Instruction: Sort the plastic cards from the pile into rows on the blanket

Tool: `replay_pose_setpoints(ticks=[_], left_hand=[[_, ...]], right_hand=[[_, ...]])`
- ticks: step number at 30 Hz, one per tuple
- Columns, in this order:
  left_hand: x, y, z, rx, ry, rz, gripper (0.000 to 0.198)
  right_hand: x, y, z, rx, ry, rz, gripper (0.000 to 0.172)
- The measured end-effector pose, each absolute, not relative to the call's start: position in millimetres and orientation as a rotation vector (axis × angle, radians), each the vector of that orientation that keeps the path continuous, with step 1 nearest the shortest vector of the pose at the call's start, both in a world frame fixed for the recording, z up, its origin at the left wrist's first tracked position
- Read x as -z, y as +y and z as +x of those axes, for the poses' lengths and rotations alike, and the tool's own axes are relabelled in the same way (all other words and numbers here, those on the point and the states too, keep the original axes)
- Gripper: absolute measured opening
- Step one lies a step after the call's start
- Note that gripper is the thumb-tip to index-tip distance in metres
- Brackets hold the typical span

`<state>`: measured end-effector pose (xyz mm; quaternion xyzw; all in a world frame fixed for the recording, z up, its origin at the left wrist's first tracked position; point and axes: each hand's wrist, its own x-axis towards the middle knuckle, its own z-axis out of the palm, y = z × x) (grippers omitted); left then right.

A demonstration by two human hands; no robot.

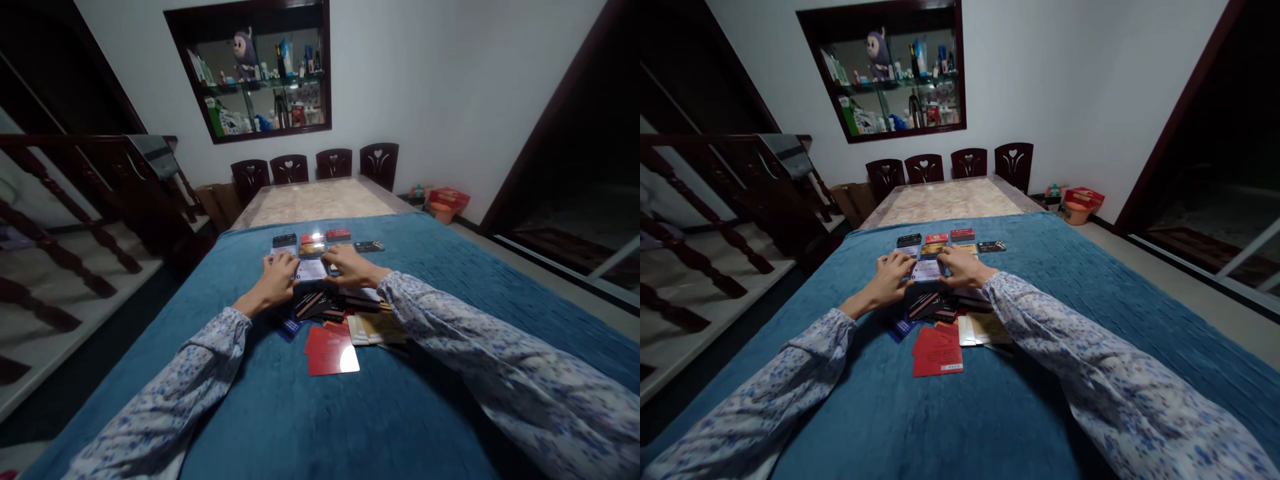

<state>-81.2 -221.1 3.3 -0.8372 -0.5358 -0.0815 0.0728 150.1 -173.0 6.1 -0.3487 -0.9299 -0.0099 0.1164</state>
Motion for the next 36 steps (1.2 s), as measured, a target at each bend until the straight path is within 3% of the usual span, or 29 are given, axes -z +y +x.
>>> replay_pose_setpoints(ticks=[6, 12, 19, 36], left_hand=[[-6, -210, -99, 0.223, -1.657, -2.502, 0.046], [-13, -194, -113, 0.196, -1.705, -2.477, 0.046], [-20, -174, -130, 0.123, -1.766, -2.44, 0.048], [-12, -122, -155, -0.012, -1.906, -2.42, 0.046]], right_hand=[[-16, -163, 129, 0.002, -2.766, -1.058, 0.03], [-21, -145, 110, 0.018, -2.776, -1.073, 0.044], [-34, -134, 86, 0.08, -2.811, -1.187, 0.031], [-30, -91, 45, 0.016, -2.839, -1.283, 0.038]])
